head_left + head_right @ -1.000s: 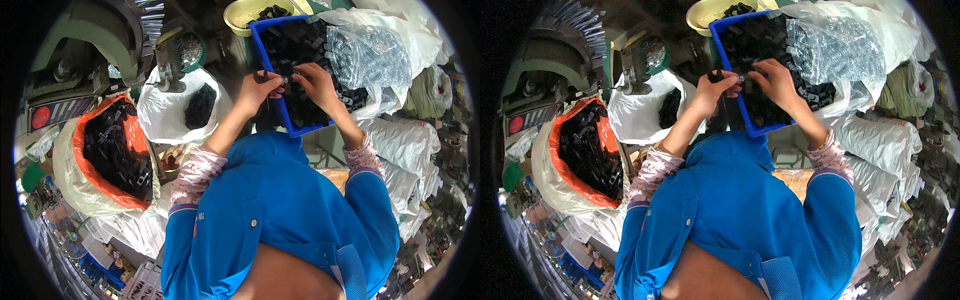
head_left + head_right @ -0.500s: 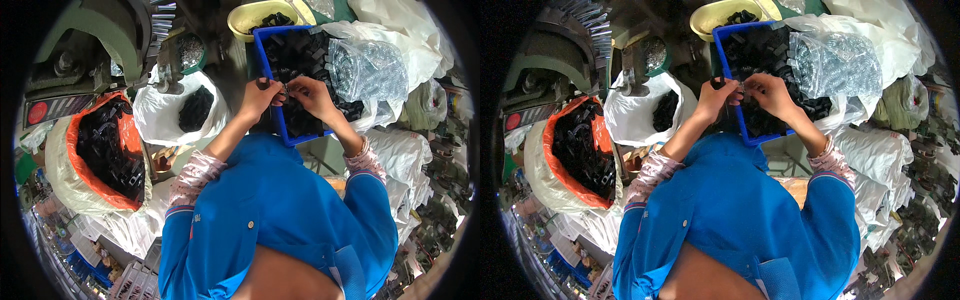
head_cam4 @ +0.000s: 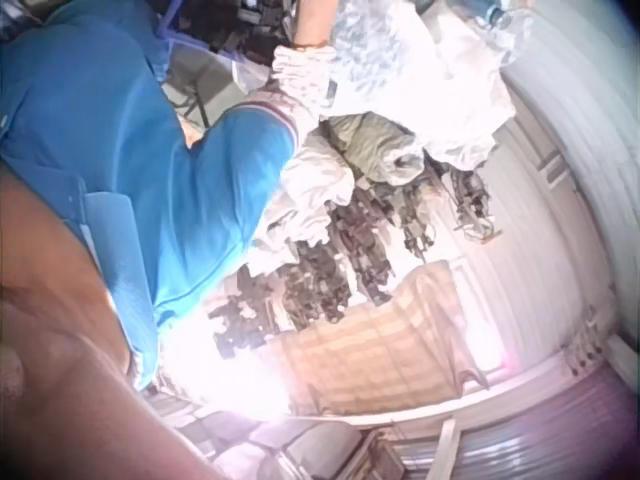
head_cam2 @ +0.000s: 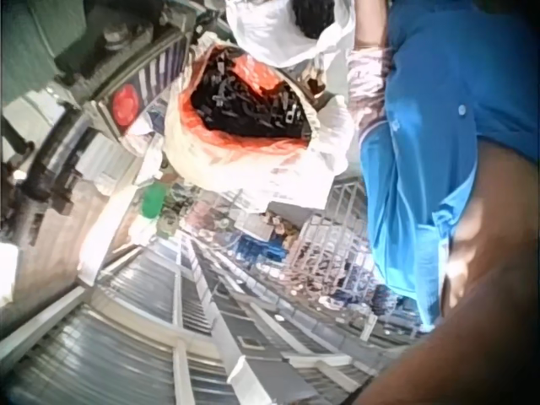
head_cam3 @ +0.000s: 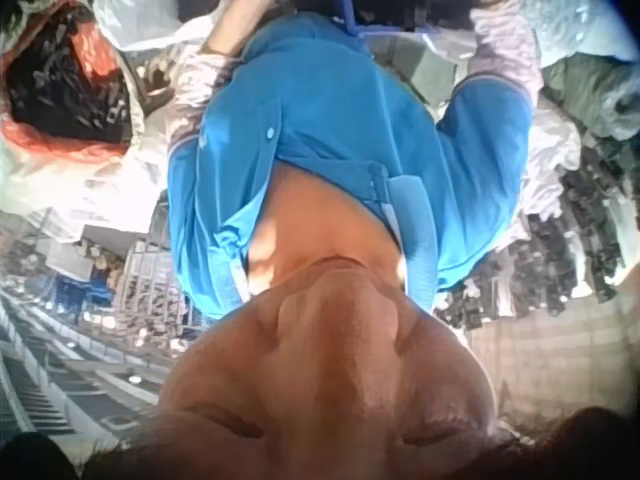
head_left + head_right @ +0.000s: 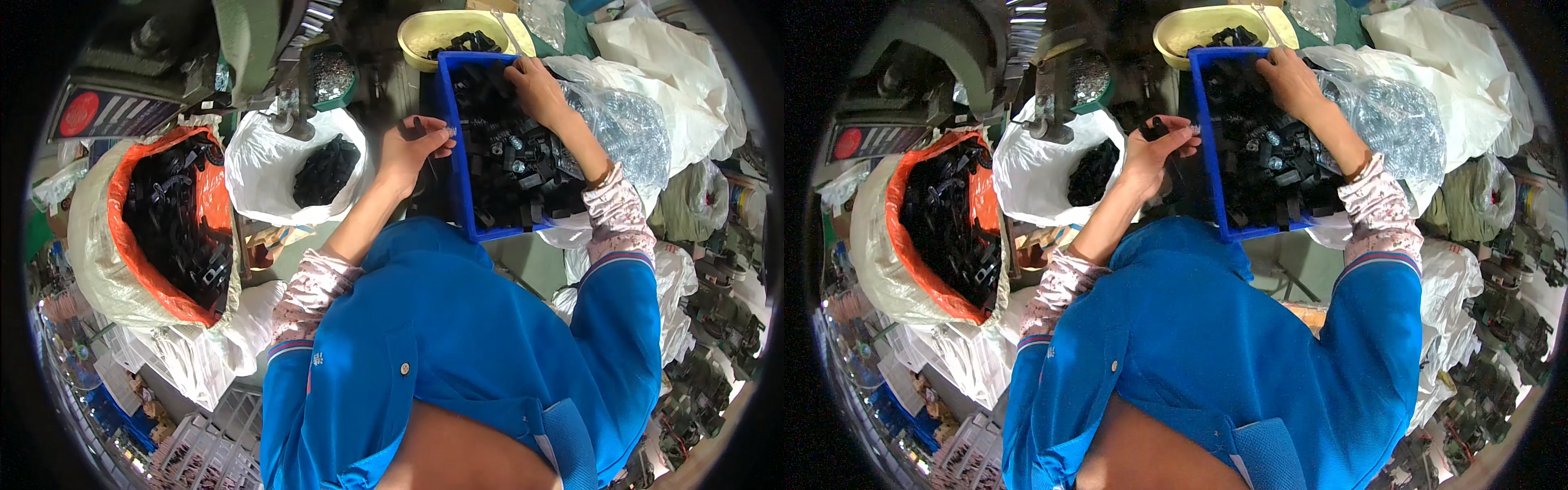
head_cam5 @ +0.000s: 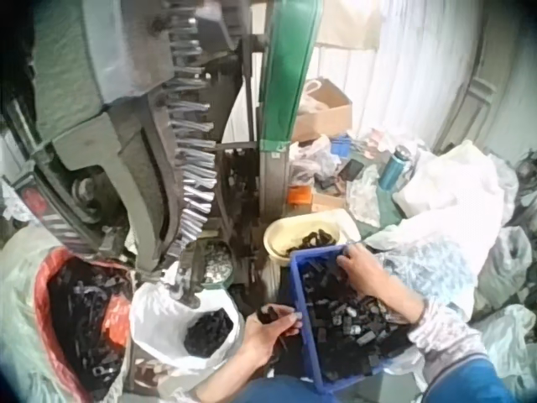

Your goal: The person picks small black plastic parts from a blue bin, attaches a metal spring to each part, and places the assembled unit into a white bag. The process is repeated continuously throughout the clip.

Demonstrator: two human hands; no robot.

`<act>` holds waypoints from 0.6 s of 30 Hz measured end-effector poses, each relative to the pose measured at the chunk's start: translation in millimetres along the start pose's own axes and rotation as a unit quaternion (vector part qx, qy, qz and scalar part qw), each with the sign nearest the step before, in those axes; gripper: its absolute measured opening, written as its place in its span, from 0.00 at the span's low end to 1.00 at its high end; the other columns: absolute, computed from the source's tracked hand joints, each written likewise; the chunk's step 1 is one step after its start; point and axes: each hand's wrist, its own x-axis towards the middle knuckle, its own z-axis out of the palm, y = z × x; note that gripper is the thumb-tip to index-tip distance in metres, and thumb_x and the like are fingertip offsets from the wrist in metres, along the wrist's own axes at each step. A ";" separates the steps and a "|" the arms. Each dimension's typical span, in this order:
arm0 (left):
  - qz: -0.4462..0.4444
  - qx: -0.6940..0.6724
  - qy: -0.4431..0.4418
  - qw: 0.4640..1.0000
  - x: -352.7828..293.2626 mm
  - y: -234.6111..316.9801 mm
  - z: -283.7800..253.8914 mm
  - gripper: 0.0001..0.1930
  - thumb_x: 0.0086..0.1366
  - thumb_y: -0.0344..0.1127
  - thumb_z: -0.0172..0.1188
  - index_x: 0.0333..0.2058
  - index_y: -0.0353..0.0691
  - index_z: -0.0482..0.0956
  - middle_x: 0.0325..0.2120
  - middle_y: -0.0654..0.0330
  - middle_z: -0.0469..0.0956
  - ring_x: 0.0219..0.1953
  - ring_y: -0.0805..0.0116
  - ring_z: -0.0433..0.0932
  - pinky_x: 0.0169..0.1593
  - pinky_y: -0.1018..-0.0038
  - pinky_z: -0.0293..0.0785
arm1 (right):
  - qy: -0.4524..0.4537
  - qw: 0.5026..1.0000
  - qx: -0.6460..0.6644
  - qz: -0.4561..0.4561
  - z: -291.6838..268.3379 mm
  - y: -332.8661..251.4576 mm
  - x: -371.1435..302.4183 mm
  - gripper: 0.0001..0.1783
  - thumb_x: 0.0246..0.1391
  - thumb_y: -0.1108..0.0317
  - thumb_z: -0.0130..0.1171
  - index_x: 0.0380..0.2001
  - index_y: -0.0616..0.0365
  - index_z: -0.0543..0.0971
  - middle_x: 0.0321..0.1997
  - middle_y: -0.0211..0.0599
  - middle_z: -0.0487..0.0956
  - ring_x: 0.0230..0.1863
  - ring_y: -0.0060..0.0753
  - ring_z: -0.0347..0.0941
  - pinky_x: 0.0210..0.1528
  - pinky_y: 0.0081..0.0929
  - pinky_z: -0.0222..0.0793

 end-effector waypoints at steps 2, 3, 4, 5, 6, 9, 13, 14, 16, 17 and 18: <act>0.022 -0.023 -0.008 0.999 -2.3 5.2 -3.9 0.09 0.60 0.27 0.61 0.39 0.32 0.77 0.34 0.54 0.80 0.34 0.66 0.80 0.39 0.73 0.78 | -0.015 1.000 0.027 0.001 -4.5 1.7 -0.5 0.23 0.42 0.80 0.57 0.45 0.56 0.71 0.40 0.41 0.74 0.47 0.48 0.69 0.47 0.36 0.69; 0.036 -0.031 -0.011 0.999 -3.4 7.6 -7.0 0.09 0.60 0.27 0.61 0.39 0.31 0.77 0.34 0.55 0.80 0.34 0.66 0.80 0.39 0.73 0.78 | -0.011 0.999 0.053 0.006 -14.8 -3.6 -3.4 0.23 0.43 0.80 0.57 0.46 0.57 0.70 0.39 0.40 0.74 0.45 0.46 0.71 0.46 0.35 0.70; 0.053 -0.040 -0.013 0.998 -3.4 11.0 -9.2 0.09 0.60 0.27 0.61 0.39 0.31 0.77 0.34 0.55 0.80 0.35 0.66 0.80 0.39 0.73 0.78 | -0.006 0.997 0.078 0.008 -26.3 -9.6 -3.5 0.22 0.45 0.81 0.57 0.46 0.57 0.69 0.39 0.40 0.75 0.44 0.43 0.73 0.44 0.33 0.71; 0.075 -0.033 -0.005 0.997 -5.2 15.0 -9.8 0.09 0.60 0.26 0.62 0.38 0.31 0.77 0.34 0.55 0.79 0.35 0.66 0.80 0.39 0.73 0.78 | -0.036 0.981 0.184 0.049 -39.5 -20.1 -2.4 0.20 0.48 0.80 0.56 0.46 0.58 0.68 0.38 0.39 0.75 0.43 0.39 0.74 0.43 0.31 0.72; 0.095 -0.024 0.004 0.995 -8.9 18.4 -8.6 0.08 0.60 0.26 0.62 0.38 0.31 0.77 0.34 0.55 0.79 0.35 0.67 0.80 0.39 0.74 0.78 | -0.067 0.951 0.288 0.090 -53.3 -35.9 -4.2 0.18 0.50 0.80 0.56 0.46 0.59 0.68 0.38 0.38 0.75 0.41 0.34 0.75 0.41 0.29 0.72; 0.156 0.019 0.022 0.987 -22.0 37.9 -1.9 0.08 0.59 0.26 0.62 0.37 0.31 0.77 0.33 0.56 0.79 0.34 0.70 0.79 0.39 0.76 0.77 | -0.085 0.749 0.645 0.127 -56.8 -78.7 -13.2 0.15 0.58 0.74 0.56 0.47 0.63 0.69 0.34 0.36 0.77 0.38 0.26 0.78 0.38 0.24 0.76; 0.215 0.173 0.059 0.959 -37.1 47.8 -16.2 0.08 0.58 0.25 0.63 0.37 0.31 0.78 0.29 0.59 0.80 0.32 0.75 0.78 0.38 0.79 0.75 | -0.110 0.641 0.753 0.100 -41.6 -118.2 -11.8 0.17 0.59 0.69 0.56 0.49 0.64 0.69 0.40 0.39 0.78 0.40 0.30 0.79 0.42 0.27 0.78; 0.217 0.211 0.076 0.950 -43.8 51.1 -19.3 0.08 0.58 0.25 0.64 0.36 0.31 0.79 0.26 0.61 0.80 0.30 0.78 0.78 0.37 0.81 0.73 | -0.116 0.623 0.767 0.100 -39.1 -127.3 -8.7 0.17 0.59 0.68 0.56 0.50 0.64 0.70 0.39 0.39 0.78 0.39 0.30 0.79 0.43 0.27 0.78; 0.230 0.229 0.100 0.941 -51.5 52.3 -28.1 0.07 0.57 0.24 0.64 0.35 0.31 0.80 0.27 0.61 0.80 0.30 0.78 0.78 0.36 0.81 0.73 | -0.125 0.595 0.787 0.106 -33.7 -139.5 -1.8 0.18 0.59 0.67 0.57 0.50 0.64 0.71 0.39 0.39 0.78 0.39 0.30 0.79 0.43 0.28 0.78; 0.236 0.238 0.111 0.935 -55.1 52.5 -32.8 0.06 0.57 0.24 0.64 0.35 0.31 0.80 0.27 0.61 0.80 0.30 0.78 0.78 0.35 0.82 0.73 | -0.128 0.584 0.793 0.112 -30.9 -144.5 2.2 0.19 0.59 0.66 0.57 0.50 0.65 0.71 0.39 0.40 0.78 0.39 0.31 0.79 0.43 0.28 0.78; 0.240 0.247 0.130 0.930 -58.9 52.8 -37.4 0.05 0.56 0.23 0.64 0.33 0.31 0.80 0.27 0.60 0.81 0.29 0.78 0.78 0.35 0.82 0.73 | -0.132 0.574 0.800 0.116 -29.5 -148.9 6.5 0.19 0.59 0.66 0.56 0.50 0.66 0.71 0.39 0.40 0.79 0.39 0.32 0.79 0.43 0.29 0.78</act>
